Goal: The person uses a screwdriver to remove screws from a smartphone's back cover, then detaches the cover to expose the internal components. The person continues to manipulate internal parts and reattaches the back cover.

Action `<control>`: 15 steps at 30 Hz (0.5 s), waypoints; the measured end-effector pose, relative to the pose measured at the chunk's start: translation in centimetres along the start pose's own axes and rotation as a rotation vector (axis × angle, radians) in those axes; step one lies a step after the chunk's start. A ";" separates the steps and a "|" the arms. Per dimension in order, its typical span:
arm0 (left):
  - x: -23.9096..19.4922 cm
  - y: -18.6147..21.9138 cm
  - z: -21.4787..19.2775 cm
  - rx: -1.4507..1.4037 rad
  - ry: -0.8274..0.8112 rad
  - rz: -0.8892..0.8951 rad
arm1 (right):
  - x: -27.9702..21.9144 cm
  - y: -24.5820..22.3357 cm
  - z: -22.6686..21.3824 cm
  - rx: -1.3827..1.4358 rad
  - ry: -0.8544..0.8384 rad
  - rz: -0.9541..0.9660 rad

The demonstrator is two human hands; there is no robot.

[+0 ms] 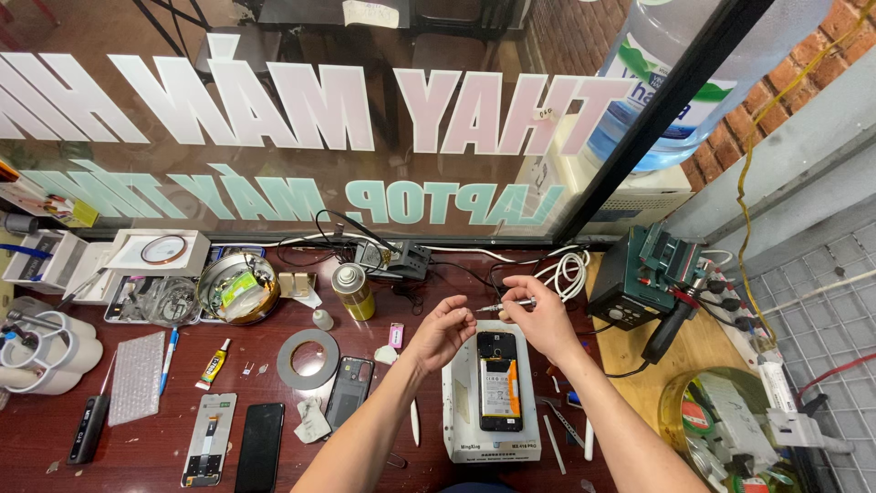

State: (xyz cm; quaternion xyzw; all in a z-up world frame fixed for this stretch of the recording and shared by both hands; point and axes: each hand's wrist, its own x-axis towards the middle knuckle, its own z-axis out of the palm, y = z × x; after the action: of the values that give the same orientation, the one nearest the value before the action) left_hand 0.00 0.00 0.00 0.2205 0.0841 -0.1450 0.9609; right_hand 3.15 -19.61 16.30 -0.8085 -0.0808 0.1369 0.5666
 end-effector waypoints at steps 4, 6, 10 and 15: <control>-0.3 0.3 0.5 0.015 0.052 -0.009 | -0.2 -0.1 0.1 -0.008 0.006 0.018; -0.4 0.2 0.6 0.012 0.056 -0.013 | -0.3 0.0 0.0 0.003 0.005 0.019; -0.6 0.3 0.7 0.018 0.080 -0.014 | -0.6 0.1 0.1 0.048 0.002 0.008; -0.7 0.2 0.7 0.024 0.075 -0.010 | -0.7 0.4 0.2 0.057 -0.002 -0.008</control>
State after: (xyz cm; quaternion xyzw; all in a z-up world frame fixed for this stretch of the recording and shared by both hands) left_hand -0.48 0.07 0.86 0.2370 0.1193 -0.1425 0.9536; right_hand 2.42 -19.79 16.00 -0.7916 -0.0805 0.1376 0.5899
